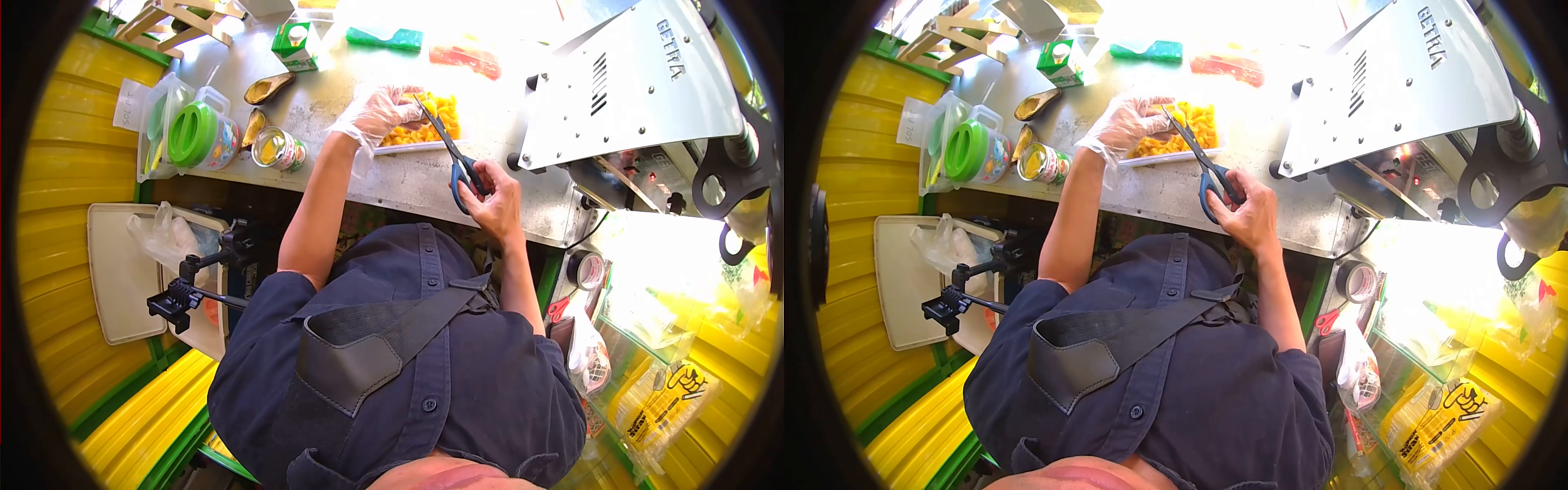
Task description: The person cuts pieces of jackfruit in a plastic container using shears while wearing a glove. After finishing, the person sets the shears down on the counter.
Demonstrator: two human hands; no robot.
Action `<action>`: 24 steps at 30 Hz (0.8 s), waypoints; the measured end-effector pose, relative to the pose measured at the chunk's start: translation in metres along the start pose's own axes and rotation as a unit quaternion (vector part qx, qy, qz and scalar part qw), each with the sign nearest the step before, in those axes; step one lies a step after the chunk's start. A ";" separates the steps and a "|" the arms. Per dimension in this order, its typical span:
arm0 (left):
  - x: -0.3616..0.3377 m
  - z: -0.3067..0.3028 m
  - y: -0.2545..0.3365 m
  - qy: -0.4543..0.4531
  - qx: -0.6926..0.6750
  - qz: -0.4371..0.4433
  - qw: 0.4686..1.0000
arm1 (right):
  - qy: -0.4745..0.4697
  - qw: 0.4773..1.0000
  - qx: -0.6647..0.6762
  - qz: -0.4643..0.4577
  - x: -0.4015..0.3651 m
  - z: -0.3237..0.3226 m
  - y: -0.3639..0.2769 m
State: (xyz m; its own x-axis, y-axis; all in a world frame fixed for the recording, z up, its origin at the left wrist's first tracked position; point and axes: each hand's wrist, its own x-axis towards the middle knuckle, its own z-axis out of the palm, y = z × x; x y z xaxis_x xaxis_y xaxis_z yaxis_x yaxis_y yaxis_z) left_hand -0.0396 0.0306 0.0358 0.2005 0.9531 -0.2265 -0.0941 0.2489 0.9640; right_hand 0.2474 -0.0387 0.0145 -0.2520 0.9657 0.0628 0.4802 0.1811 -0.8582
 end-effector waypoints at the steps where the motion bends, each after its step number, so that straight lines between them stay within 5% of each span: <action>1: 0.000 0.001 0.001 0.010 0.019 -0.003 1.000 | -0.003 1.000 -0.004 0.002 0.000 0.000 0.001; 14: 0.008 -0.002 0.001 0.010 0.142 0.001 0.990 | -0.004 0.999 0.037 0.004 -0.005 0.004 0.015; 24: 0.003 0.008 0.001 0.022 0.090 0.011 0.996 | 0.005 0.995 0.104 0.006 -0.007 0.009 0.015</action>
State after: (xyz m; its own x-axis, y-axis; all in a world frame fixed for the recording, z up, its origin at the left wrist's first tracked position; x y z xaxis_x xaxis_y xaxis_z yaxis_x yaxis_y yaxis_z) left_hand -0.0316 0.0330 0.0374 0.1575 0.9657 -0.2063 0.0785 0.1960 0.9775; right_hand 0.2491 -0.0439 -0.0032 -0.2386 0.9696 0.0551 0.2982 0.1271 -0.9460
